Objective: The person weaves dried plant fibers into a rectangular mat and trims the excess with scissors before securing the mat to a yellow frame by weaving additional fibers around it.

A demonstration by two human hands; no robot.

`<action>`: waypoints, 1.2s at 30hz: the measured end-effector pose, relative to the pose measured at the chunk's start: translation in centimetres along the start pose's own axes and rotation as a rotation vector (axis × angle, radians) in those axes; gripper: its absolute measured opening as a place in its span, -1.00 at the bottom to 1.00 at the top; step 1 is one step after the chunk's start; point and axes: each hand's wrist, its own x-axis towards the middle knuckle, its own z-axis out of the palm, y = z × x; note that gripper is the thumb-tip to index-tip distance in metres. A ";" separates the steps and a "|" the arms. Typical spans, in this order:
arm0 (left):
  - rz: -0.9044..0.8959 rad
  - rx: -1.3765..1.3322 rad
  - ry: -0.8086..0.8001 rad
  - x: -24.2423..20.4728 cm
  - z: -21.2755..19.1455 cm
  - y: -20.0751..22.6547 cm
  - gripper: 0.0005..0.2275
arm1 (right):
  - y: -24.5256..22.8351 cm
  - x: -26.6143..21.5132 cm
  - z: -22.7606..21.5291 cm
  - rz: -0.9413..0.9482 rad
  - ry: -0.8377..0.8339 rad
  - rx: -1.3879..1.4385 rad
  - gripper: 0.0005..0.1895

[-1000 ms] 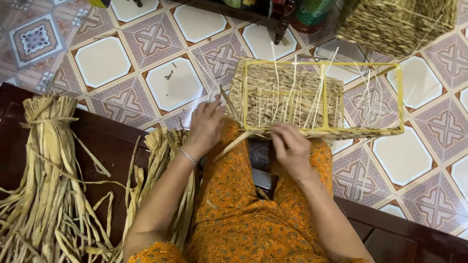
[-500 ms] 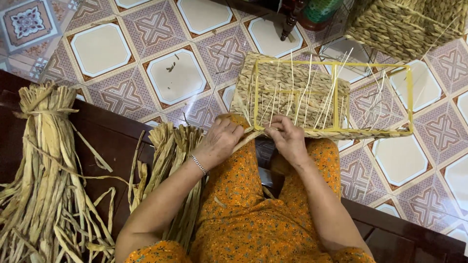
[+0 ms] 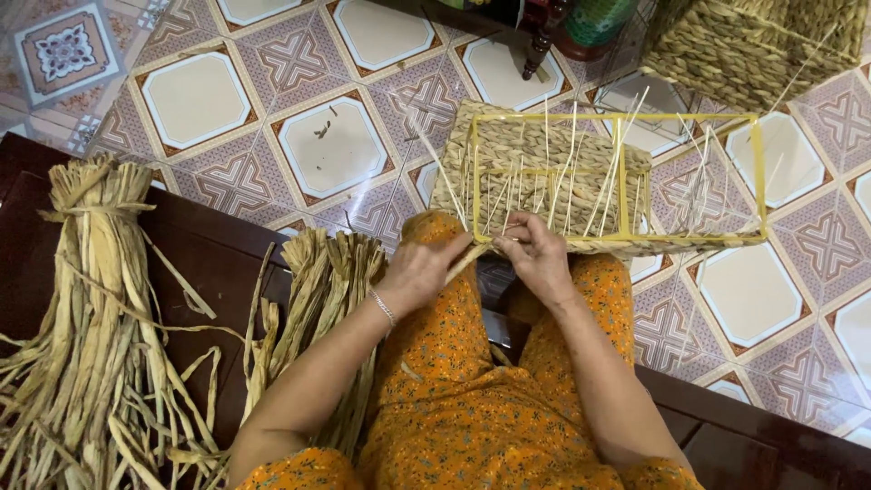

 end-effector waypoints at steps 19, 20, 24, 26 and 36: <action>0.458 -0.978 0.016 -2.1 -6.5 -0.9 -0.69 | 2.4 -5.5 3.3 0.317 0.197 0.251 -0.83; 0.458 -0.979 0.014 -2.0 -6.6 -0.2 -0.69 | 2.1 -5.4 3.6 0.319 0.198 0.251 -0.83; 0.522 -0.573 0.447 -0.6 -6.8 2.4 -0.78 | 1.1 -4.4 4.6 0.420 0.134 0.497 -0.68; 0.550 -0.607 0.527 0.1 -6.8 3.3 -0.79 | 0.8 -3.9 5.1 0.428 0.138 0.510 -0.62; 0.151 -0.450 0.169 4.2 -5.4 1.9 -0.77 | 1.4 -2.9 6.1 0.382 0.295 0.492 -0.60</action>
